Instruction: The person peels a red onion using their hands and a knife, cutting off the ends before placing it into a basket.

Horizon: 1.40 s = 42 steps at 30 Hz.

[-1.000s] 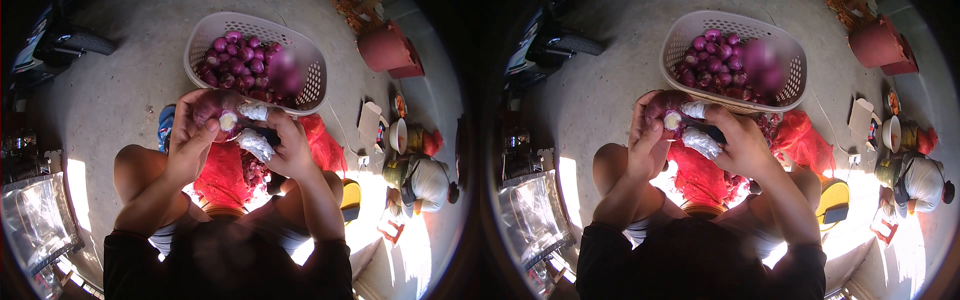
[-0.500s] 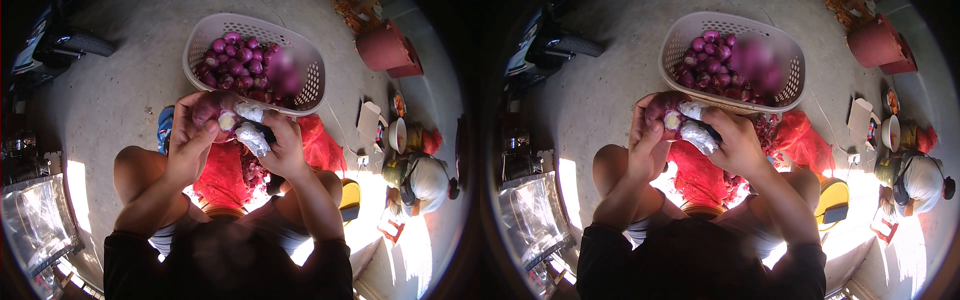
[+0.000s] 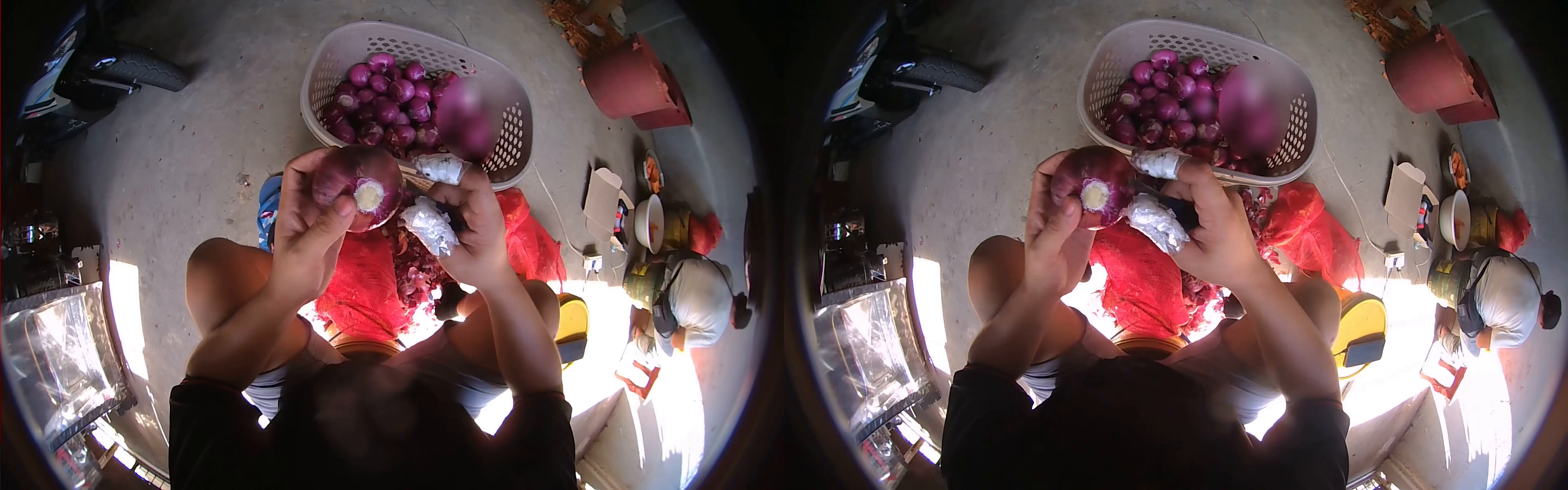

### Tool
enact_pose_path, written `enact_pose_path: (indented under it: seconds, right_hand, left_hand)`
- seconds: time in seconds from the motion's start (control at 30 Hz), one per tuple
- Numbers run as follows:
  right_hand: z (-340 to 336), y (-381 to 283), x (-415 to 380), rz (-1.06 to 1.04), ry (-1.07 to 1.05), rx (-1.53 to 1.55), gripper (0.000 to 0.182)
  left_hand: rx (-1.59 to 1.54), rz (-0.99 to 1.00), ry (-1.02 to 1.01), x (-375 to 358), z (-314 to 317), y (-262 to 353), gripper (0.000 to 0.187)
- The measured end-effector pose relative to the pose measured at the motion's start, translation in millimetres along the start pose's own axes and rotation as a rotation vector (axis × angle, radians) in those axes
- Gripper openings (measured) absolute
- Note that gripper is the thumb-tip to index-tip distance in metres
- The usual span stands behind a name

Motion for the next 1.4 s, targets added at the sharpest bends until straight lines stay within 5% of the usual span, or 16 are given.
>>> enact_pose_path:
  seconds: [0.67,0.77,0.87,1.4]
  right_hand:
    - [9,-3,-1,-0.125,-0.048,0.117,0.042]
    - [16,-5,-2,-0.139,-0.183,0.219,0.046]
    - [10,-3,0,-0.105,-0.043,0.19,0.041]
    - [9,-5,1,-0.152,-0.021,0.09,0.038]
  left_hand:
    - [-0.008,-0.07,-0.041,-2,1,-4,0.046]
    - [-0.11,-0.073,-0.018,-1,4,-2,0.04]
    - [-0.112,-0.069,-0.011,0,3,-2,0.04]
    - [-0.014,-0.081,-0.044,-2,1,-5,0.045]
Point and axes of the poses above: each hand's wrist, its own x-axis towards the middle knuckle, its own z-axis out of the palm, y = z × x, the point moved 9 cm from there along x, towards the middle knuckle, and after that the axes turned 4 degrees about -x, right-handed, at the moved point
